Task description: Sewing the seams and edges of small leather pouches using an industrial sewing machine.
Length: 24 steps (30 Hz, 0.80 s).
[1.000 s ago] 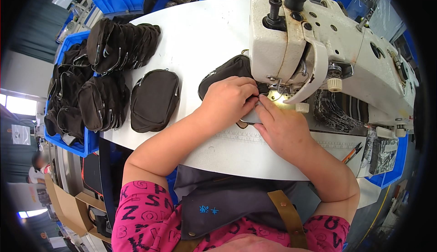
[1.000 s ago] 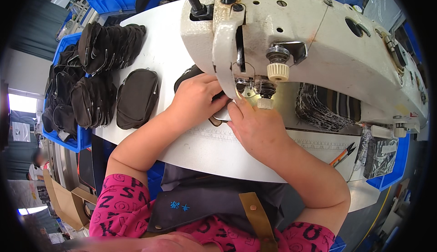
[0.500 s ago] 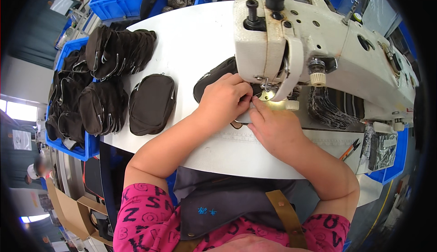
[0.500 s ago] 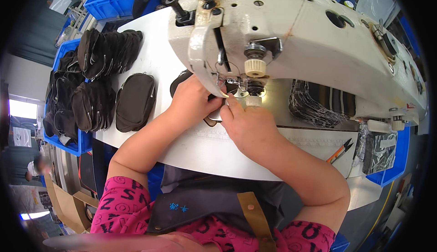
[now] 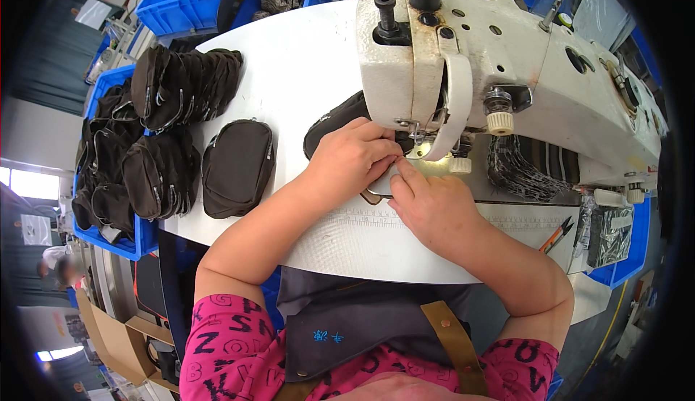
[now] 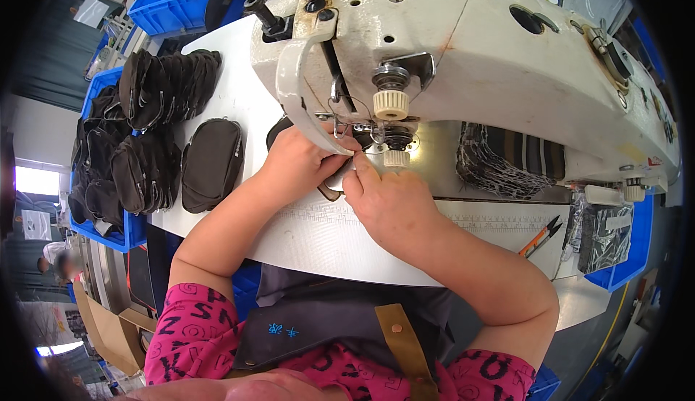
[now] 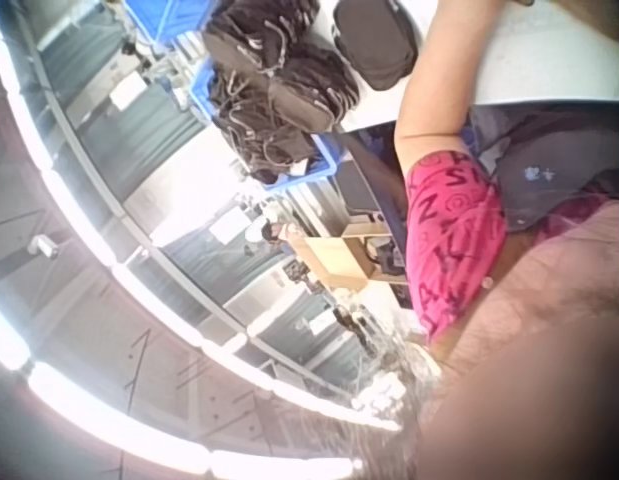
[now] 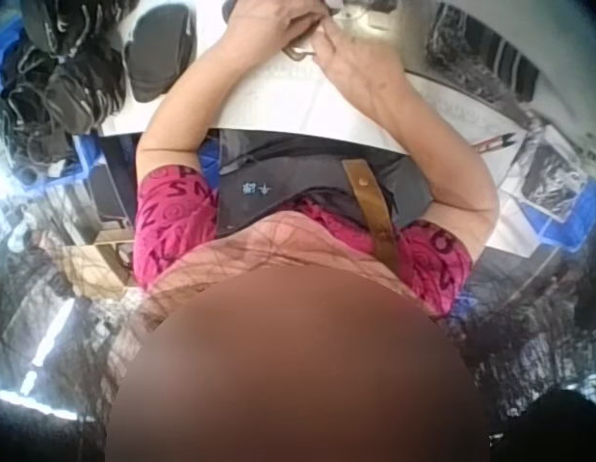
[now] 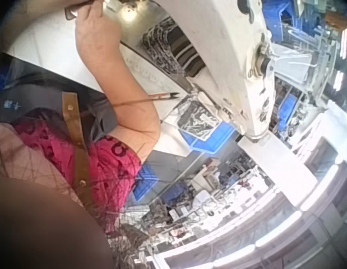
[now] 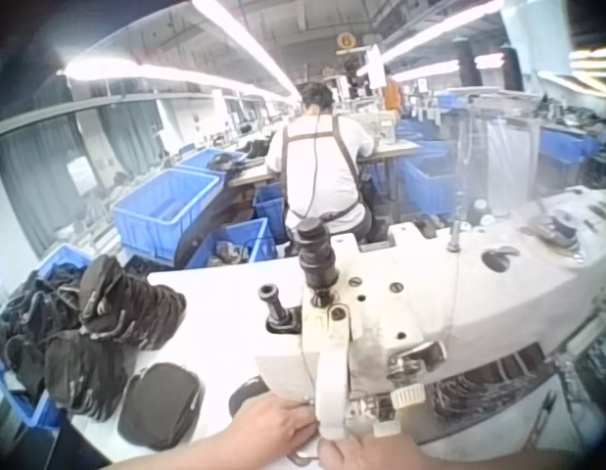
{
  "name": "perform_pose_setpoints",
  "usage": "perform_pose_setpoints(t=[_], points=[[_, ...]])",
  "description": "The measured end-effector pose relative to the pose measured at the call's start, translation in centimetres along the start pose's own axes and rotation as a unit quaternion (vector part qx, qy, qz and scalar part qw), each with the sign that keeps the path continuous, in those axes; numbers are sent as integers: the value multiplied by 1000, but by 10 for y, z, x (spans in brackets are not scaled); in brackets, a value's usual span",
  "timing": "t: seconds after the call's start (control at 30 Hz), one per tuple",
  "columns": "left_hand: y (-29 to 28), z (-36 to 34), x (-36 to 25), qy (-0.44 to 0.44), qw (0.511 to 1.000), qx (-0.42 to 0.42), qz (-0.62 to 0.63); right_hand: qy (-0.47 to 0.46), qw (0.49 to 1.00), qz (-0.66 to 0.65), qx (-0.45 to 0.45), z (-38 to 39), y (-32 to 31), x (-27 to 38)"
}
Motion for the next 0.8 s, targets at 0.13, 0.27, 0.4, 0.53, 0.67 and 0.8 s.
perform_pose_setpoints(t=[0.13,0.27,0.4,0.53,0.67,0.8], points=[[1,3,-3,17,1000,7,-24,-10,999,-28,-15,-1,-5,-2],[0,5,-7,35,998,11,-49,4,999,-28,-40,-2,-16,-10],[-2,5,-9,61,996,-2,-62,22,999,8,-33,-1,-16,-11],[-4,7,-9,69,996,-6,-56,25,1000,15,-1,-1,-10,-12],[-6,7,-8,64,998,-5,-29,24,998,52,1,1,-9,-12],[-7,8,-2,51,999,-2,-17,6,997,83,3,-1,-11,-6]])
Point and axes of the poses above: each hand's wrist, its own z-axis away from the middle knuckle, its own y-axis out of the palm, x = y × z, the point moved 9 cm from there along -z, towards the middle knuckle
